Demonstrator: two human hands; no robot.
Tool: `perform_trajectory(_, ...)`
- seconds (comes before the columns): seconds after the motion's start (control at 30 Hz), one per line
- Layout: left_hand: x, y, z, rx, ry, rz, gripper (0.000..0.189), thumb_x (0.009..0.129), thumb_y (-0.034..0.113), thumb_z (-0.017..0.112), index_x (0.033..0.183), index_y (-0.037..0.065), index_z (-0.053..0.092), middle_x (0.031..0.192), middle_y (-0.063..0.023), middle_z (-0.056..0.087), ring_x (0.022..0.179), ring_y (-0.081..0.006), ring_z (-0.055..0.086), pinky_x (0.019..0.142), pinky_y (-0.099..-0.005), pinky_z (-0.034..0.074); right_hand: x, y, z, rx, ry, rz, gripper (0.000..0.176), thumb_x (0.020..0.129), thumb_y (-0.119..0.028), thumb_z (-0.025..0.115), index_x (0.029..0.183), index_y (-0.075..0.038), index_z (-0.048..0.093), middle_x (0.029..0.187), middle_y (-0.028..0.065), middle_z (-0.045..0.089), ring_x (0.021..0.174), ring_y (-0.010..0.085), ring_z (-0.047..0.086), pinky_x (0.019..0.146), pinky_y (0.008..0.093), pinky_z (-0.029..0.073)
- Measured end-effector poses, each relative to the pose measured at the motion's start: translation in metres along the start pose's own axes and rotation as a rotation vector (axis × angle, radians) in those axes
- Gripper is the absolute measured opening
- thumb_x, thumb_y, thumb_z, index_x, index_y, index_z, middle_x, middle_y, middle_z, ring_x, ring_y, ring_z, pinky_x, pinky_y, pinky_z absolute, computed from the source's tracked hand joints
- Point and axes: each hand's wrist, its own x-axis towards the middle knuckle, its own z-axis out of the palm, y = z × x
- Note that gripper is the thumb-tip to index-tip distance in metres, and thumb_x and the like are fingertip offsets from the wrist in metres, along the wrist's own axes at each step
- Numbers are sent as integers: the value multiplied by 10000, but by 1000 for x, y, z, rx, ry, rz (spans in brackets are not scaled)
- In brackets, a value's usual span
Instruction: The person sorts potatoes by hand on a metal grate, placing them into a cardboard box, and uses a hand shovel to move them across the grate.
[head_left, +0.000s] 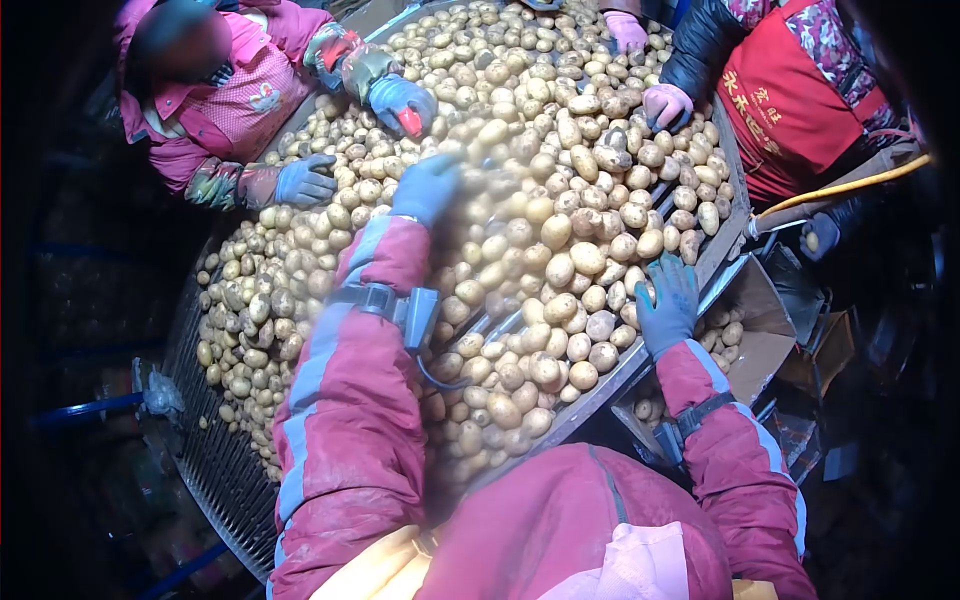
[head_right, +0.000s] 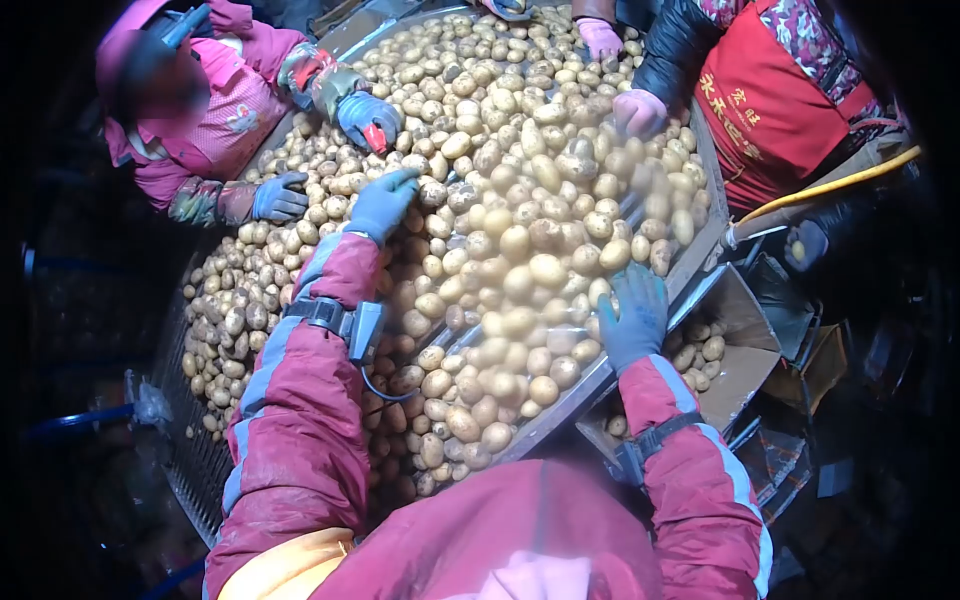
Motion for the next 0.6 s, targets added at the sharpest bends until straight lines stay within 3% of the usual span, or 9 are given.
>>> perform_trajectory(0.03, -1, -3, 2, 254, 9, 228, 386, 871, 285, 667, 1240, 179, 710, 1229, -112, 693, 1101, -315, 661, 952, -391, 518, 1, 0, -1, -1, -7, 5, 376, 888, -293, 660, 1141, -17, 688, 1335, 190, 607, 1303, 358, 507, 1163, 517, 303)
perform_trajectory(0.07, -20, 27, 7, 500, 90, 211, 346, 858, 268, 661, 1185, 172, 718, 1198, -105, 698, 1178, -316, 615, 1003, -418, 485, 0, -1, -1, -1, -15, 11, 379, 888, -295, 660, 1143, -17, 690, 1333, 190, 610, 1303, 358, 508, 1165, 517, 301)
perform_trajectory(0.23, -9, 24, 29, 713, 156, 368, 425, 888, 216, 615, 1313, 218, 615, 1228, -103, 683, 1200, -323, 603, 1002, -440, 481, 0, 0, 0, 6, 12, -6, 374, 886, -279, 672, 1151, -16, 687, 1341, 186, 606, 1298, 352, 515, 1164, 513, 309)
perform_trajectory(0.33, 8, 38, 21, 657, -89, 181, 423, 910, 206, 604, 1332, 215, 585, 1214, -126, 687, 1182, -328, 619, 997, -450, 486, 0, -2, -2, 19, 13, -11, 371, 885, -270, 677, 1153, -14, 683, 1344, 182, 602, 1292, 350, 520, 1161, 511, 313)
perform_trajectory(0.37, 7, 51, 20, 706, -98, 157, 354, 934, 287, 593, 1276, 199, 623, 1166, -168, 700, 1149, -347, 640, 982, -461, 497, 1, -2, -3, 20, 12, -12, 372, 885, -268, 678, 1155, -13, 681, 1344, 181, 601, 1290, 349, 522, 1161, 510, 314)
perform_trajectory(0.47, 22, 68, 12, 718, -235, -109, 584, 817, 327, 726, 1369, 190, 594, 1306, -142, 654, 1212, -323, 620, 1019, -436, 495, 2, -3, -4, 20, 14, -10, 374, 885, -268, 675, 1158, -13, 676, 1331, 186, 604, 1284, 350, 525, 1152, 510, 321)
perform_trajectory(0.5, 26, 74, 3, 710, -364, -117, 657, 735, 444, 801, 1292, 129, 654, 1232, -173, 687, 1166, -351, 644, 989, -444, 511, 2, -3, -5, 21, 20, -14, 372, 884, -268, 675, 1156, -15, 674, 1326, 187, 604, 1283, 351, 524, 1148, 510, 324)
perform_trajectory(0.6, 25, 66, -5, 669, -376, -301, 681, 693, 479, 817, 1208, 52, 689, 1192, -201, 700, 1153, -359, 654, 971, -446, 521, 2, -4, -6, 24, 25, -19, 365, 880, -270, 673, 1146, -20, 670, 1316, 191, 605, 1279, 354, 523, 1137, 510, 331)
